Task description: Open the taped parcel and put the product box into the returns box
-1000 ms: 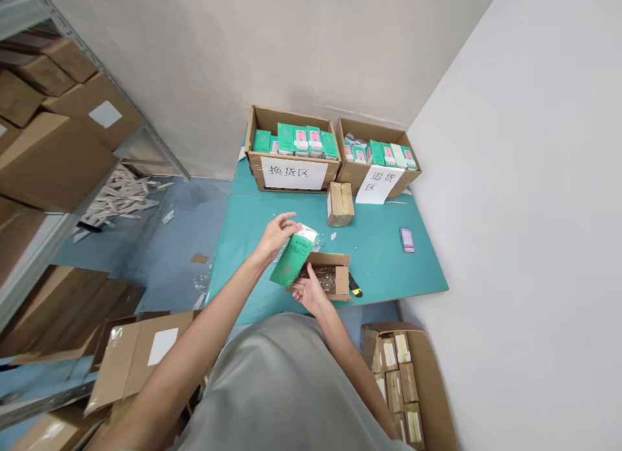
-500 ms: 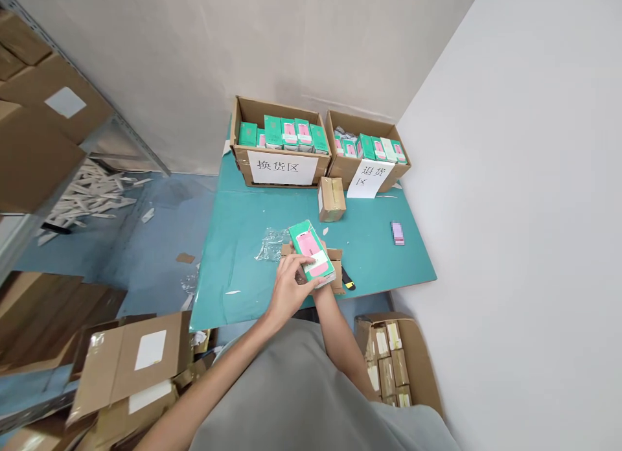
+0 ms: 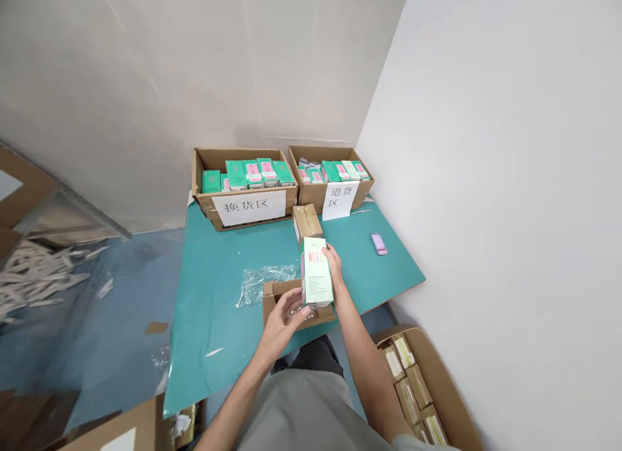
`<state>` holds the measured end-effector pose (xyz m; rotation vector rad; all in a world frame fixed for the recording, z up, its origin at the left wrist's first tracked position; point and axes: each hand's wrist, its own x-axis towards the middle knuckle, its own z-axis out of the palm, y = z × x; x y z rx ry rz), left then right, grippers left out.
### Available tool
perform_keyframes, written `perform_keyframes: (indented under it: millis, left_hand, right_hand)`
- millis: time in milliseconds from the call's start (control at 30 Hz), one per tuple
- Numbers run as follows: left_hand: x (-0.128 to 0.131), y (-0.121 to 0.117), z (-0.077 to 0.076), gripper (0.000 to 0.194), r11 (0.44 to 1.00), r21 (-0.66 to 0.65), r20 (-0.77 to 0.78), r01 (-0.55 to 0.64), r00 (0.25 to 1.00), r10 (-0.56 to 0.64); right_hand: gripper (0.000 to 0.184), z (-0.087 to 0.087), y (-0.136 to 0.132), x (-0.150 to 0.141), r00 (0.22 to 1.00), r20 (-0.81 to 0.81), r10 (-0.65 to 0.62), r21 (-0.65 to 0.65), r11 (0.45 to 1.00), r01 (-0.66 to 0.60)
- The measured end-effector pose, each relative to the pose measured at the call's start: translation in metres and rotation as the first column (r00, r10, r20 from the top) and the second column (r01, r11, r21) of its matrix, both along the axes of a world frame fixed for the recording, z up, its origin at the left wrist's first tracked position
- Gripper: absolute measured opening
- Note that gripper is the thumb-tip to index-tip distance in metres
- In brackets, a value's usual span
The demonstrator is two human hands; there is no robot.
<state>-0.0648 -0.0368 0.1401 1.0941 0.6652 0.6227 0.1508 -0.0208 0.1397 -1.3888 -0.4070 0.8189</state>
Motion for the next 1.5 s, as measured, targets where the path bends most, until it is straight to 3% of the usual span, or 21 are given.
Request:
perform_keyframes:
  millis: [100, 267, 433, 600, 833, 1000, 1133, 1233, 1333, 1433, 1500]
  left_hand:
    - [0.01, 0.007, 0.011, 0.065, 0.998, -0.062, -0.054, 0.021, 0.998, -0.024]
    - [0.028, 0.018, 0.009, 0.07, 0.98, -0.198, -0.078, -0.015, 0.997, 0.0]
    - [0.067, 0.029, -0.002, 0.074, 0.963, -0.249, -0.08, -0.103, 0.993, 0.086]
    - [0.119, 0.05, -0.015, 0.075, 0.962, -0.212, -0.117, -0.174, 0.981, 0.152]
    - [0.184, 0.077, -0.053, 0.084, 0.966, -0.156, -0.225, -0.206, 0.96, 0.168]
    - [0.235, 0.127, -0.064, 0.073, 0.982, 0.021, -0.259, -0.186, 0.948, 0.185]
    - [0.285, 0.202, -0.051, 0.06, 0.956, 0.221, -0.271, -0.194, 0.929, 0.252]
    - [0.328, 0.267, -0.038, 0.052, 0.884, 0.363, -0.199, -0.293, 0.903, 0.381]
    - [0.367, 0.328, -0.028, 0.046, 0.835, 0.449, -0.17, -0.319, 0.887, 0.43]
    - [0.397, 0.374, -0.022, 0.044, 0.781, 0.52, -0.199, -0.346, 0.84, 0.505]
    - [0.411, 0.393, -0.023, 0.048, 0.742, 0.607, -0.284, -0.284, 0.794, 0.537]
  right_hand:
    - [0.06, 0.005, 0.002, 0.006, 0.994, 0.056, -0.092, 0.083, 0.993, 0.087]
    - [0.061, 0.003, 0.0, 0.011, 0.996, 0.07, -0.058, 0.12, 0.992, 0.049]
    - [0.062, -0.019, -0.028, 0.022, 0.994, 0.085, -0.065, 0.077, 0.995, 0.058]
    - [0.07, -0.042, -0.055, 0.039, 0.997, -0.072, 0.026, 0.005, 1.0, -0.026]
    - [0.074, -0.062, -0.034, 0.095, 0.99, -0.141, 0.015, -0.042, 0.999, -0.021]
    - [0.072, -0.071, 0.025, 0.154, 0.998, -0.057, 0.032, 0.013, 0.999, -0.031]
    - [0.068, -0.066, 0.115, 0.209, 0.988, 0.131, 0.077, 0.061, 0.994, -0.085]
    - [0.064, -0.053, 0.193, 0.249, 0.963, 0.236, 0.128, 0.063, 0.987, -0.146]
    - [0.059, -0.041, 0.262, 0.282, 0.919, 0.37, 0.14, 0.018, 0.987, -0.157]
    - [0.049, -0.036, 0.31, 0.306, 0.864, 0.475, 0.166, -0.05, 0.985, -0.162]
    - [0.044, -0.04, 0.328, 0.317, 0.816, 0.532, 0.225, -0.122, 0.974, -0.189]
